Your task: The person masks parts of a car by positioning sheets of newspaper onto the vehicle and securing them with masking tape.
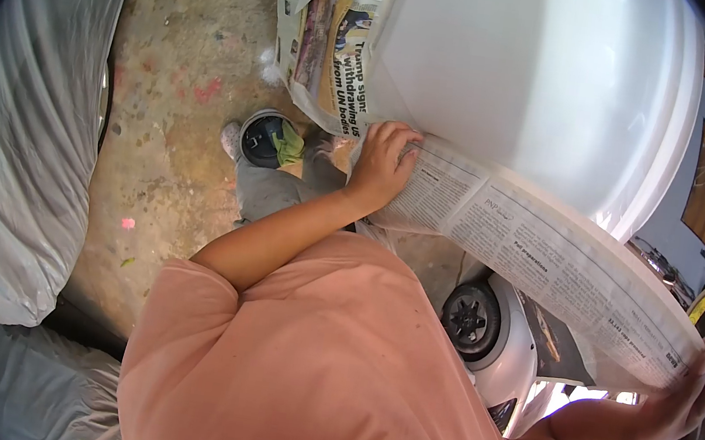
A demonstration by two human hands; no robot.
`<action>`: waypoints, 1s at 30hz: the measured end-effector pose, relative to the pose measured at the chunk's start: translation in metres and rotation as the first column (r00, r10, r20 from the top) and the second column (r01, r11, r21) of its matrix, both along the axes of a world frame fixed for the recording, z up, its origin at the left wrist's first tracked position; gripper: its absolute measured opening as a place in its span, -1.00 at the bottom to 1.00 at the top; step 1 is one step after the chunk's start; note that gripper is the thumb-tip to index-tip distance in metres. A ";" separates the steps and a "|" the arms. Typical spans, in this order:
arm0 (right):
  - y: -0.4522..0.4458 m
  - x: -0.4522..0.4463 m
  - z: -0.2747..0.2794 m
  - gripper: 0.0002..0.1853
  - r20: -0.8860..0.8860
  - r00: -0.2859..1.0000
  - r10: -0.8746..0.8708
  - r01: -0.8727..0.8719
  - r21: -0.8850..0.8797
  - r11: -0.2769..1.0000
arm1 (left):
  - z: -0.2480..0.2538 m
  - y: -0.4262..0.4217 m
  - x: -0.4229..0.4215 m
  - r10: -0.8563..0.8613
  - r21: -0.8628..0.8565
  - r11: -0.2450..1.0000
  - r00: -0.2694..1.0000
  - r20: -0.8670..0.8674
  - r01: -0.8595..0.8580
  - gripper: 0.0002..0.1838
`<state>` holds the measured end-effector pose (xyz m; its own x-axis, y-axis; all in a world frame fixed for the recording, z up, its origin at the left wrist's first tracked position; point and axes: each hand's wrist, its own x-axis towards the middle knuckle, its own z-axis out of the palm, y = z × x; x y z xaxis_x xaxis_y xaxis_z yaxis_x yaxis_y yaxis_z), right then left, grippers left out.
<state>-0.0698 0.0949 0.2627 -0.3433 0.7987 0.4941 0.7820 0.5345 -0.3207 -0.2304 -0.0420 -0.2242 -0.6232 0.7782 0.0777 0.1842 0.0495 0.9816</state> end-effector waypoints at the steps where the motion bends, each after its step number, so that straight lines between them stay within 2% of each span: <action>1: 0.002 0.002 0.002 -0.68 -0.031 0.999 -0.016 0.016 -0.019 1.000 | 0.000 0.000 0.000 -0.007 0.017 1.000 1.000 0.022 0.006 -0.72; 9: 0.005 0.015 0.011 -0.70 -0.021 1.000 -0.023 0.022 -0.045 0.999 | 0.012 -0.001 0.000 -0.093 0.116 0.991 0.977 0.192 0.072 -0.64; 15: 0.004 0.034 0.013 -0.69 0.005 0.999 -0.046 0.046 -0.051 0.998 | 0.020 0.000 -0.002 -0.087 0.147 0.986 0.994 0.065 0.076 -0.64; 17: -0.006 0.038 0.004 -0.69 0.030 0.999 0.040 -0.041 0.053 0.998 | 0.019 -0.001 -0.003 -0.100 0.133 0.987 0.993 0.058 0.092 -0.64; 18: -0.025 0.023 -0.013 -0.69 0.080 0.987 0.136 -0.148 0.162 0.976 | 0.020 0.001 -0.005 -0.105 0.132 0.986 0.993 0.051 0.098 -0.64; 19: -0.031 0.030 -0.014 -0.69 0.098 0.963 0.250 -0.263 0.157 0.952 | 0.022 0.001 -0.007 -0.103 0.123 0.988 0.994 0.030 0.099 -0.64; 21: -0.042 0.045 -0.017 -0.68 0.130 0.872 0.472 -0.486 0.120 0.865 | 0.029 0.000 -0.009 -0.100 0.110 0.989 0.995 -0.015 0.101 -0.64; 23: -0.045 0.052 0.004 -0.68 0.022 0.759 0.650 -0.640 -0.158 0.752 | 0.028 0.000 -0.009 -0.111 0.120 0.987 0.994 0.020 0.108 -0.63; 25: -0.049 0.068 0.011 -0.67 -0.036 0.744 0.668 -0.657 -0.222 0.720 | 0.029 0.002 -0.011 -0.122 0.120 0.986 0.992 0.036 0.117 -0.63; 26: -0.050 0.079 0.010 -0.66 -0.024 0.787 0.617 -0.612 -0.158 0.775 | 0.029 0.002 -0.011 -0.122 0.116 0.986 0.992 0.034 0.117 -0.63; 29: -0.052 0.036 0.014 -0.67 -0.031 0.856 0.515 -0.492 -0.351 0.797 | 0.032 0.001 -0.012 -0.120 0.118 0.986 0.992 0.025 0.116 -0.63; 30: -0.047 0.044 0.012 -0.67 -0.032 0.897 0.441 -0.431 -0.286 0.856 | 0.032 0.000 -0.011 -0.118 0.119 0.986 0.993 0.021 0.115 -0.63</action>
